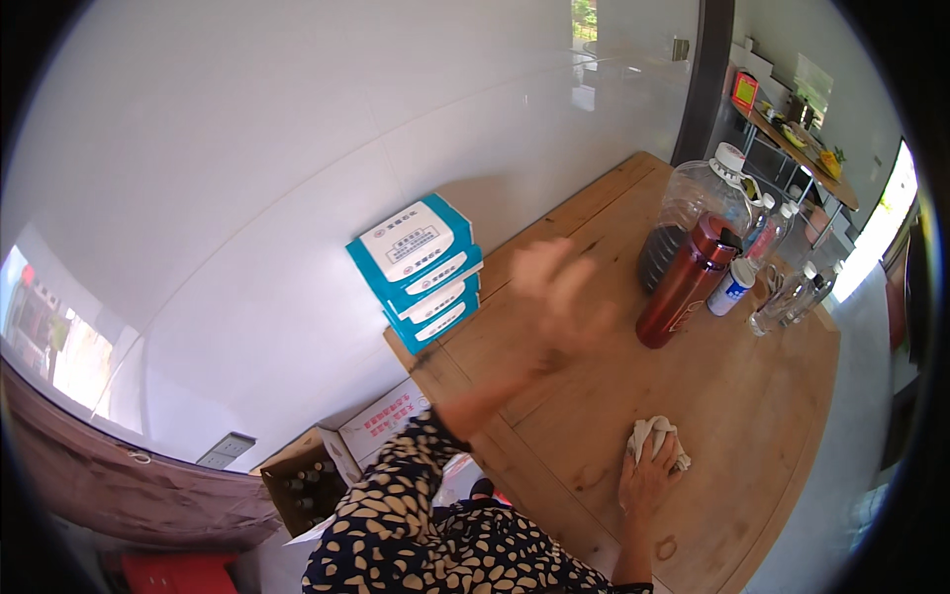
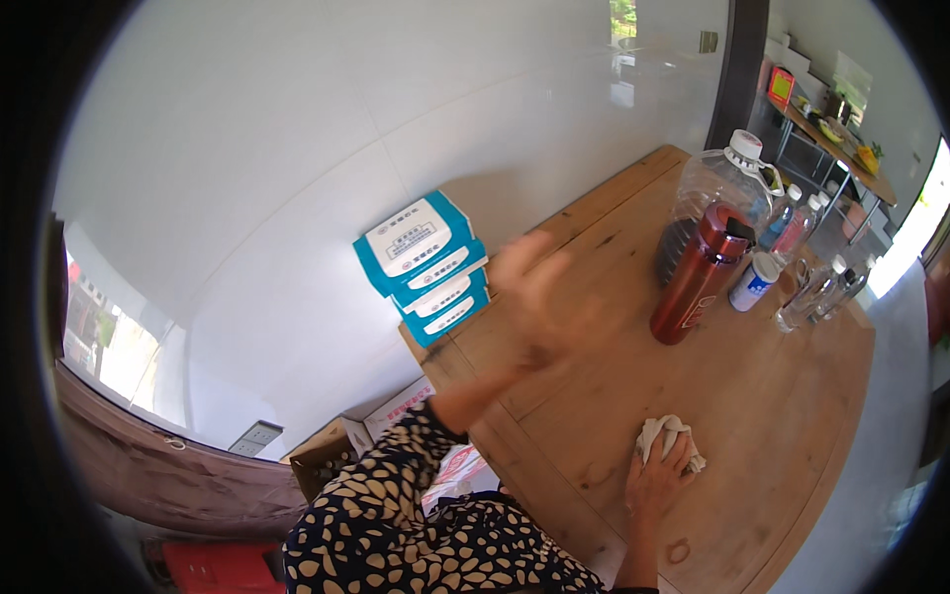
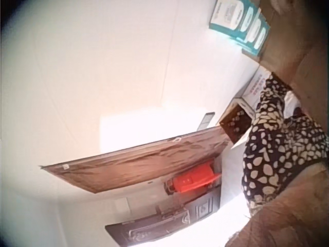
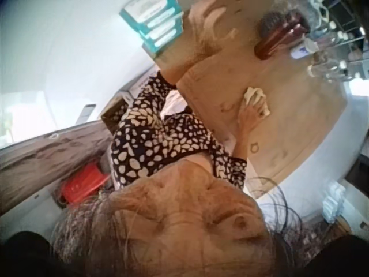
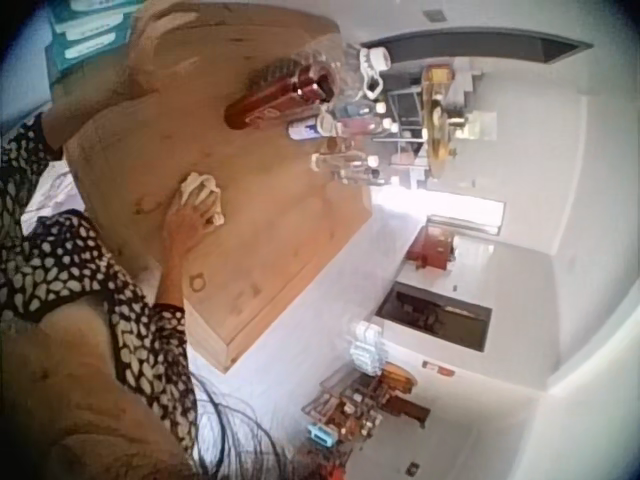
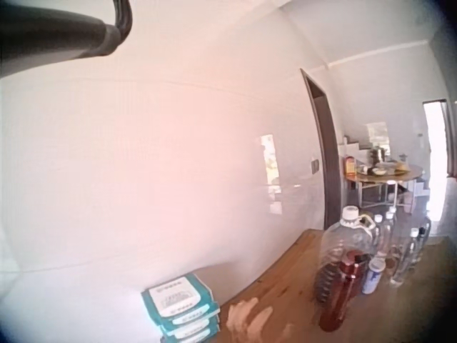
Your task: The person wipes a wooden table surface with a cloth, then picks up and wipes a red thermos and several small boxes before placing them back on the table. The person continues to wipe the table surface around the items.
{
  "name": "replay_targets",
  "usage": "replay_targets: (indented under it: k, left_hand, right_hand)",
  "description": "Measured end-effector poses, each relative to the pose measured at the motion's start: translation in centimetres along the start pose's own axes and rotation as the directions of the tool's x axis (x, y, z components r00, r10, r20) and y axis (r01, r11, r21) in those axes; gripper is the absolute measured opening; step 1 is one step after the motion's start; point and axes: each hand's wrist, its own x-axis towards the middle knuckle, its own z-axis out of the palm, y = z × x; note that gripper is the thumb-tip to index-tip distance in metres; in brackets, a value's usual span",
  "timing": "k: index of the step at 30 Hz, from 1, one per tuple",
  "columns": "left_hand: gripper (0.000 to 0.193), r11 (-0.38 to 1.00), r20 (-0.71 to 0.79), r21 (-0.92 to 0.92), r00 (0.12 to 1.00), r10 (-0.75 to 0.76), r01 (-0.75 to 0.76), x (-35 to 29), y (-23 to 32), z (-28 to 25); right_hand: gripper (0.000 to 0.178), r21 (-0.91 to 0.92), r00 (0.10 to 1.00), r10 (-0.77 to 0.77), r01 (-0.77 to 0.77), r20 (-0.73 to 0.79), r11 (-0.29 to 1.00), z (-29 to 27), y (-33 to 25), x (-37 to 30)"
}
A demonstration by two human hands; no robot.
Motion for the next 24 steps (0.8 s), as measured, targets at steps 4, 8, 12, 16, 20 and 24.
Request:
replay_targets:
  k: [4, 8, 12, 16, 20, 24]
  left_hand:
    - [0.059, 0.863, 0.069, 0.499, 0.988, -0.135, 0.083, 3.7, -6.5, -8.1]
    - [0.078, 0.602, 0.244, 0.784, 0.819, -0.520, 0.149, 4.2, -11.1, -13.7]
    - [0.087, 0.603, 0.280, 0.738, 0.675, -0.682, 0.303, 4.2, -12.8, -15.0]
    - [0.092, 0.596, 0.319, 0.734, 0.610, -0.725, 0.325, 4.4, -13.1, -15.5]
    - [0.096, 0.638, 0.323, 0.711, 0.668, -0.670, 0.296, 3.4, -10.8, -15.6]
    - [0.087, 0.741, 0.331, 0.634, 0.788, -0.519, 0.222, 1.6, -7.4, -15.2]
  right_hand:
    - [0.055, -0.038, 0.999, -0.011, 0.009, -0.033, 0.999, 0.7, 0.4, -0.2]
    - [0.053, -0.049, 0.994, -0.041, 0.036, -0.102, 0.998, 1.8, 0.7, -0.1]
    - [0.051, -0.021, 1.000, 0.022, -0.022, -0.013, 1.000, 0.1, 0.1, -0.2]
    - [0.052, -0.010, 0.996, -0.007, 0.006, -0.085, 1.000, 0.6, 0.1, -0.2]
    - [0.052, -0.004, 0.988, -0.025, 0.025, -0.151, 1.000, 1.2, 0.5, -0.4]
    - [0.051, -0.007, 0.982, -0.042, 0.041, -0.183, 0.999, 0.8, 0.3, -0.8]
